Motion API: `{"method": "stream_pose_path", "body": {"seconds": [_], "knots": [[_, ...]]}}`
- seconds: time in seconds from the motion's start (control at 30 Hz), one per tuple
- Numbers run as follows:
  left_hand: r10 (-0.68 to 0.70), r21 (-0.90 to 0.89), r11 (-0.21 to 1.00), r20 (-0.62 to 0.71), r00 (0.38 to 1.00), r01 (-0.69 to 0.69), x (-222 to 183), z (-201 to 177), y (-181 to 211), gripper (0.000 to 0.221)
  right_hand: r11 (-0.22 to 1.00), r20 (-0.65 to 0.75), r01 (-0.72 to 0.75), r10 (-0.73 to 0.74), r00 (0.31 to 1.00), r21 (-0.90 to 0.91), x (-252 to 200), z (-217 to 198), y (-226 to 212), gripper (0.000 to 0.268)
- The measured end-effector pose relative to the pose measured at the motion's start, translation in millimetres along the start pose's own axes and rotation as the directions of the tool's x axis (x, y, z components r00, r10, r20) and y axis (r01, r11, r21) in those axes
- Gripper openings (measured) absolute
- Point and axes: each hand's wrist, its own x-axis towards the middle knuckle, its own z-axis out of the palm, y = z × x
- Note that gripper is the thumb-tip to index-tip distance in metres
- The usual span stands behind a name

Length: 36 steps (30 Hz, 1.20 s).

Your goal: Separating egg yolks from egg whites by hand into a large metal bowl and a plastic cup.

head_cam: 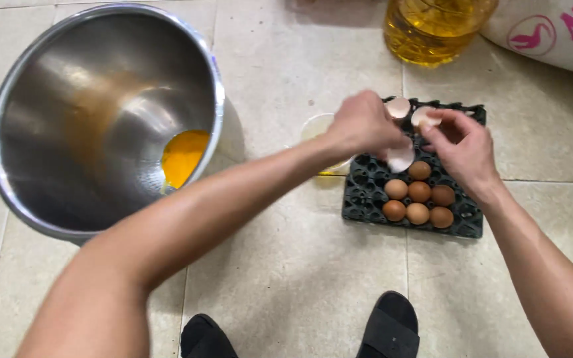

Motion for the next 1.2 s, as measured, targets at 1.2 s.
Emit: {"method": "stream_pose_path", "body": {"seconds": [1.2], "knots": [[0.337, 0.068, 0.941, -0.217, 0.916, -0.330, -116.2, -138.5, -46.9, 0.029, 0.941, 0.212, -0.335, 0.320, 0.924, 0.042, 2.1, -1.9, -56.8, 0.047]]}}
